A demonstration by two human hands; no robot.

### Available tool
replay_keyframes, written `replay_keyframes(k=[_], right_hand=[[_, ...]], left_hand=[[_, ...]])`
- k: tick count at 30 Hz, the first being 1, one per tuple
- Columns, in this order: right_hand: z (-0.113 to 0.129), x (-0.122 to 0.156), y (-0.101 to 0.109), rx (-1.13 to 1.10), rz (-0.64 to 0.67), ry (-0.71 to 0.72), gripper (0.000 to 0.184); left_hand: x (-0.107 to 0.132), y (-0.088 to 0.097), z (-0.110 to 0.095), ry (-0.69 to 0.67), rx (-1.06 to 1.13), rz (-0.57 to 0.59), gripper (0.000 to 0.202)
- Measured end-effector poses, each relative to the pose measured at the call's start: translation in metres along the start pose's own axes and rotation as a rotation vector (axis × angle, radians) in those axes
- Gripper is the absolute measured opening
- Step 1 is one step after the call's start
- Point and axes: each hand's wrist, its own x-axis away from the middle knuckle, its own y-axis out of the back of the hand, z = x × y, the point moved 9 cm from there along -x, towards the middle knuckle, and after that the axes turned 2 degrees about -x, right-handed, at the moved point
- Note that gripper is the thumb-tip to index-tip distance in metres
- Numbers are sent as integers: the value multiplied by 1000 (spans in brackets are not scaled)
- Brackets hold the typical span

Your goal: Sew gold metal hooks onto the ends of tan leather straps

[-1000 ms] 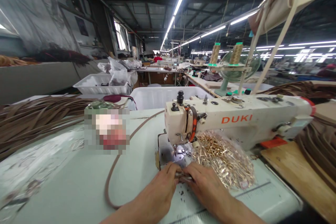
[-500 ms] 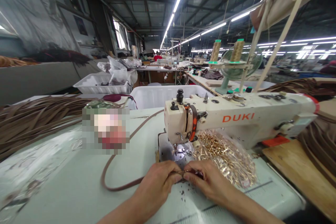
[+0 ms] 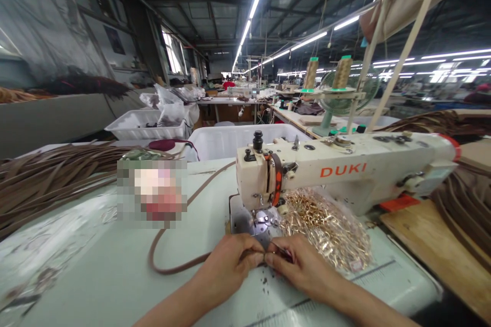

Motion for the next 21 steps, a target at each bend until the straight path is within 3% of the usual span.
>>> replay_keyframes(k=[4, 8, 15, 21], right_hand=[[-6, 2, 3, -41, 0, -35, 28], [-17, 6, 6, -19, -18, -82, 30], [-13, 16, 9, 105, -58, -103, 31], [-10, 12, -6, 14, -26, -138, 32]], left_hand=[[-6, -6, 2, -9, -20, -7, 14], [-13, -9, -12, -162, -125, -30, 12], [-18, -11, -36, -372, -177, 98, 11], [-9, -2, -24, -286, -234, 107, 11]])
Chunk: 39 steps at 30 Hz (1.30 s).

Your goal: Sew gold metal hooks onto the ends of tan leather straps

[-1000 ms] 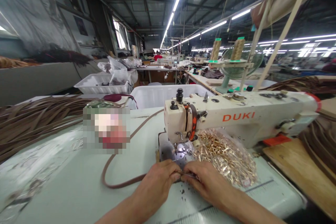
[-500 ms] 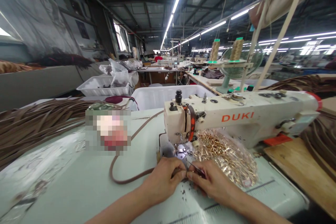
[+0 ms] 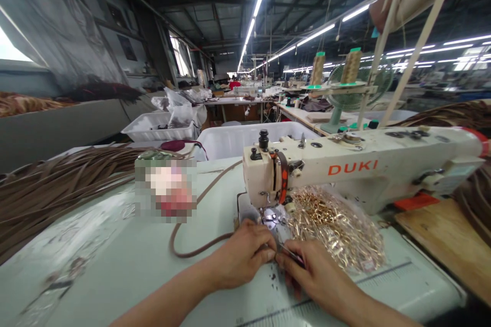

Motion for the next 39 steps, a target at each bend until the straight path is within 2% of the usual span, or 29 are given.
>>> replay_keyframes(k=[6, 8, 11, 13, 15, 22, 29, 33, 34, 37, 39], right_hand=[[9, -23, 3, 460, -98, 74, 28], [11, -30, 5, 473, -104, 110, 19], [21, -34, 4, 423, -78, 299, 9], [25, -34, 3, 417, -29, 429, 10], [23, -34, 3, 432, 18, 496, 14], [18, -33, 5, 378, 118, 595, 16], [21, -33, -3, 532, 157, 653, 14], [27, -33, -3, 602, 190, 689, 14], [28, -33, -3, 616, 197, 692, 14], [29, -32, -4, 648, 209, 700, 14], [29, -31, -6, 654, 199, 701, 11]], left_hand=[[-5, -4, 25, 18, -70, 67, 11], [-9, -4, 31, 15, -90, 68, 12], [-13, -6, 36, 12, -124, 75, 10], [-15, -7, 37, 12, -146, 85, 8], [-17, -7, 38, 12, -163, 99, 8], [-20, -7, 40, 20, -202, 159, 7], [-23, -5, 32, 63, -275, 168, 11], [-2, 10, 35, 144, -372, 64, 10], [8, 16, 39, 178, -444, 25, 16], [41, 35, 56, 371, -800, -67, 28], [55, 38, 66, 514, -954, -63, 31]])
